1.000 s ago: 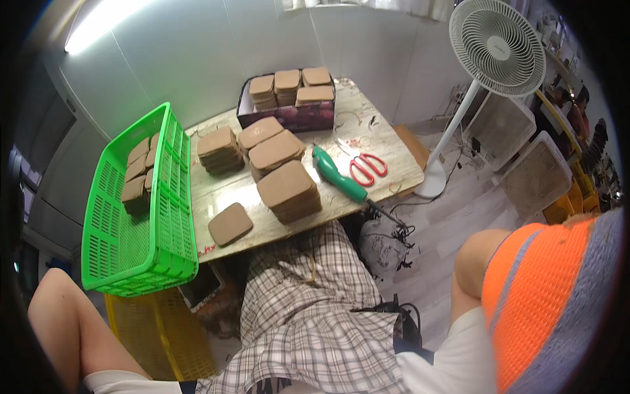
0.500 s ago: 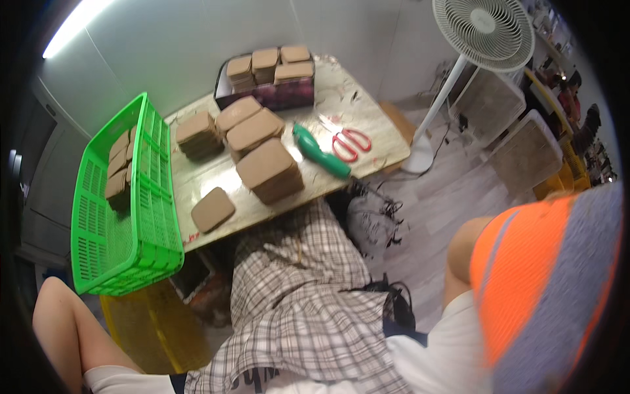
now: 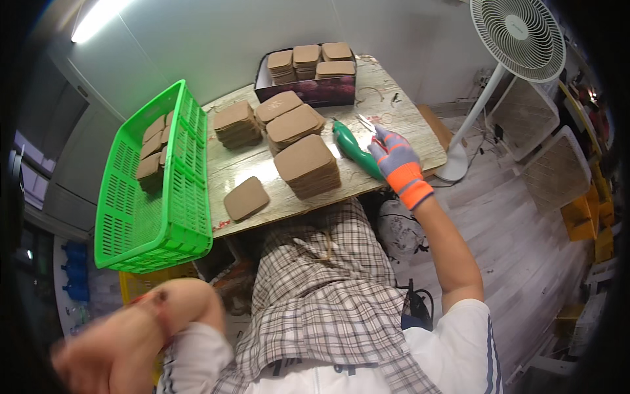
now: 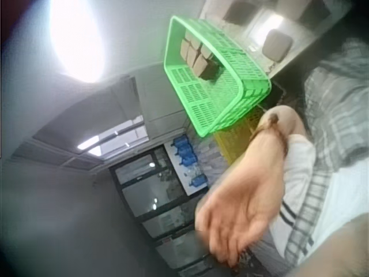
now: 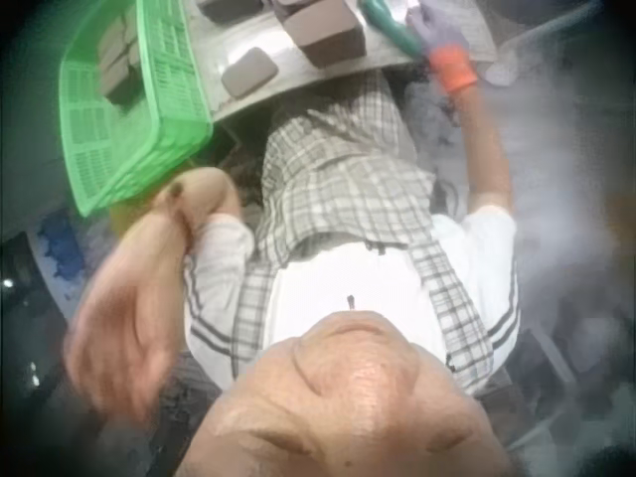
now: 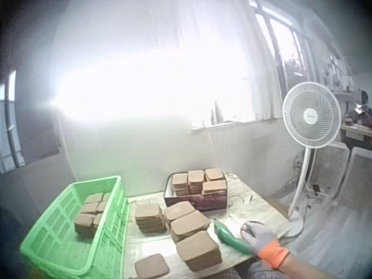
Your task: The person sits on the floor and uses a hot glue gun to apply adhesive to the edges of square cardboard pieces. They pick up each piece from a green basket, apply glue, and place it onto a stack on the table.
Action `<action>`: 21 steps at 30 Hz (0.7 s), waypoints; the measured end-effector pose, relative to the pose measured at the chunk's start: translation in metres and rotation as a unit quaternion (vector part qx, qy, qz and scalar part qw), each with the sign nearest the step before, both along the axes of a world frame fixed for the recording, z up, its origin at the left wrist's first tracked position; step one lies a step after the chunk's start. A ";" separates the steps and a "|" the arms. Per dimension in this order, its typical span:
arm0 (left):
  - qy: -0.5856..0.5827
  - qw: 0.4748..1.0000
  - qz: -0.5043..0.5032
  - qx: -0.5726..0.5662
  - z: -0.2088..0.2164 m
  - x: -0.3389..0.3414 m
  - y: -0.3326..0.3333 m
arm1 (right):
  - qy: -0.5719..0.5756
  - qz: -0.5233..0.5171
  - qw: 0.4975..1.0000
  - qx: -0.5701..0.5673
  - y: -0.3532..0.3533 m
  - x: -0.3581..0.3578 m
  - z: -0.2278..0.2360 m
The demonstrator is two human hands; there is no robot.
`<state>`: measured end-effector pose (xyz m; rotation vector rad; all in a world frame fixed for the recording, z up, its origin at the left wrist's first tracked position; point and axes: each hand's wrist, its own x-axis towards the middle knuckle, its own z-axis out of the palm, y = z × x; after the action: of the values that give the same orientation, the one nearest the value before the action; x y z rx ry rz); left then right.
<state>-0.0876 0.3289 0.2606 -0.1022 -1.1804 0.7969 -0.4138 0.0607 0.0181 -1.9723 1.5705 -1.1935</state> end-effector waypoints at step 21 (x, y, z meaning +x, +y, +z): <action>-0.073 0.600 0.208 0.769 -0.273 -0.013 -0.244 | -0.327 0.215 0.908 -0.150 0.071 0.023 0.158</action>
<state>-0.1008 0.0848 -0.0126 1.6369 -1.7180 -0.1112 -0.3904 0.1322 0.1758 -1.6760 0.6108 -1.7186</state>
